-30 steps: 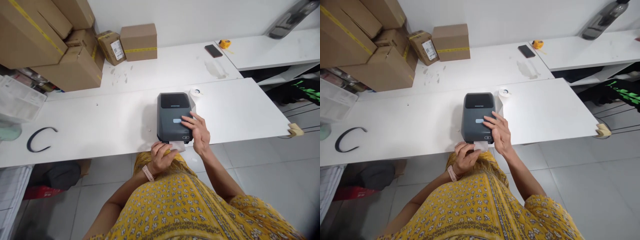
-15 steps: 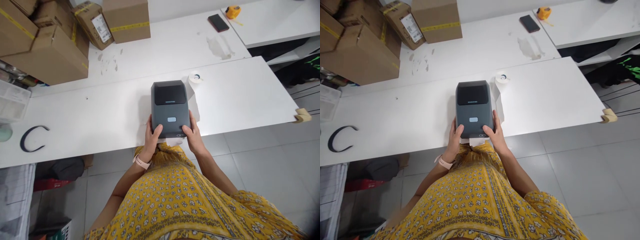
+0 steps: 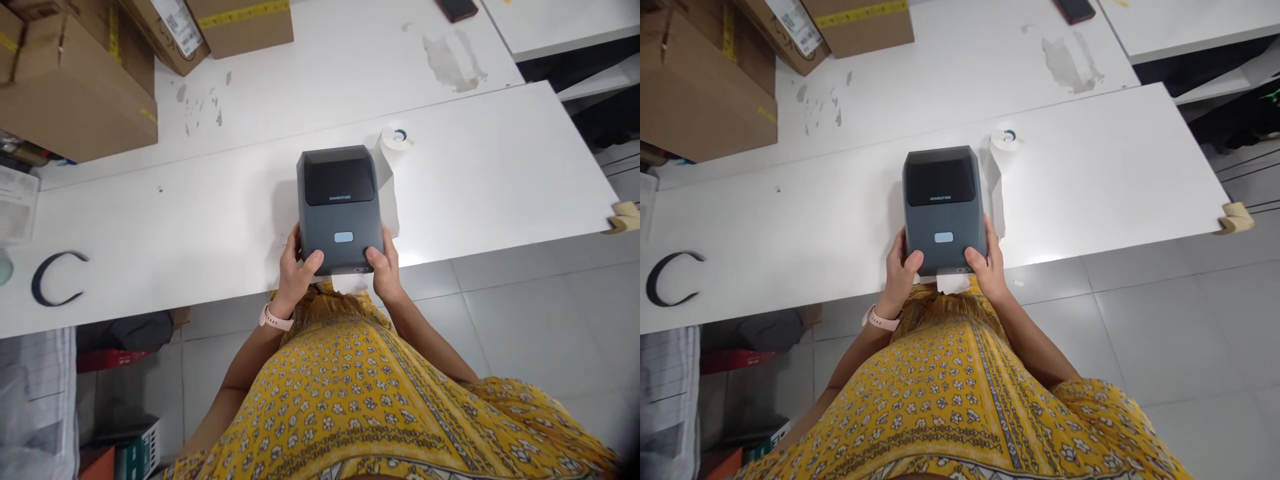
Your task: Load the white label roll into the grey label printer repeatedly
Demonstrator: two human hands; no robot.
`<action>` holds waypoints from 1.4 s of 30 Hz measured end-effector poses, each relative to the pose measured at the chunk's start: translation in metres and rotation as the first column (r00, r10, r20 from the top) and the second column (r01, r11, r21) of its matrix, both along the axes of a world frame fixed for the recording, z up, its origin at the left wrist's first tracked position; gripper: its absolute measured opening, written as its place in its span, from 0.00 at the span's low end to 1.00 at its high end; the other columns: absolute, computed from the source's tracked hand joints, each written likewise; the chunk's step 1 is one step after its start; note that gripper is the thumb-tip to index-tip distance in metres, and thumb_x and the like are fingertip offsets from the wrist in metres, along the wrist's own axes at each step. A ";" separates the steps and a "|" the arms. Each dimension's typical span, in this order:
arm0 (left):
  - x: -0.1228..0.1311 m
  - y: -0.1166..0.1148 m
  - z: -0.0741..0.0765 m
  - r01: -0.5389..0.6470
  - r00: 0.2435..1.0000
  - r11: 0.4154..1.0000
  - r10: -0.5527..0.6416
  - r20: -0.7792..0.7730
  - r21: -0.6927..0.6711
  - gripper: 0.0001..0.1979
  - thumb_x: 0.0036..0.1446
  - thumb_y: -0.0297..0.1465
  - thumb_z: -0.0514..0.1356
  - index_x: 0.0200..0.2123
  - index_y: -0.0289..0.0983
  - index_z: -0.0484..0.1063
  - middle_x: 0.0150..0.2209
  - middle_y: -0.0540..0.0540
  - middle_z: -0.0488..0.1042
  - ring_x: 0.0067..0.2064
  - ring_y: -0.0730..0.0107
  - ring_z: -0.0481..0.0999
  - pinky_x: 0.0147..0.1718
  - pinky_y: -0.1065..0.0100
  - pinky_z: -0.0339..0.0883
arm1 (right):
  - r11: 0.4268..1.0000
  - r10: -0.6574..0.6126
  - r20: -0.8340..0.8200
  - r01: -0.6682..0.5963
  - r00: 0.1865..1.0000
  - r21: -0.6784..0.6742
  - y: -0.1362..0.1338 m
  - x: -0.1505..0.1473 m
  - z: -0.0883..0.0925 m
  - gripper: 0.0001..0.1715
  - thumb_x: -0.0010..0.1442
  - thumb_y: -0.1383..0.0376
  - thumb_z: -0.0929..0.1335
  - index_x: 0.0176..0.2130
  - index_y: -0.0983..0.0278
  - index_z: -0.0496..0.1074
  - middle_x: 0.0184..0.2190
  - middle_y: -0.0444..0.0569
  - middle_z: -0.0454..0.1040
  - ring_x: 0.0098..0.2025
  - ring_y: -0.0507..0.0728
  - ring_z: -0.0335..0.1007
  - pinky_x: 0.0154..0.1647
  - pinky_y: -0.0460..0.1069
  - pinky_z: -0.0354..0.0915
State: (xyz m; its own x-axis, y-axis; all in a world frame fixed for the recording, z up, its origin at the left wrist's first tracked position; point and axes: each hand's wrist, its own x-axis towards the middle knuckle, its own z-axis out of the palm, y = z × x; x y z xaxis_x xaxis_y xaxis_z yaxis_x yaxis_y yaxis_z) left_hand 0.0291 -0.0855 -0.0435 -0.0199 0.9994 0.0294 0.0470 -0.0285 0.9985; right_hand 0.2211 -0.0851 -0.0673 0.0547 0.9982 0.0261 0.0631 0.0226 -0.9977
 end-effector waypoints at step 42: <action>0.010 -0.055 0.001 0.076 0.997 0.925 -0.060 0.054 -0.372 0.31 0.62 0.56 0.50 0.22 0.37 0.74 0.21 0.47 0.72 0.24 0.71 0.68 0.28 0.66 0.63 | 0.929 -0.120 0.692 -0.165 0.712 0.331 -0.004 -0.005 0.054 0.25 0.74 0.56 0.54 0.50 0.48 0.77 0.69 0.39 0.64 0.76 0.66 0.44 0.75 0.73 0.31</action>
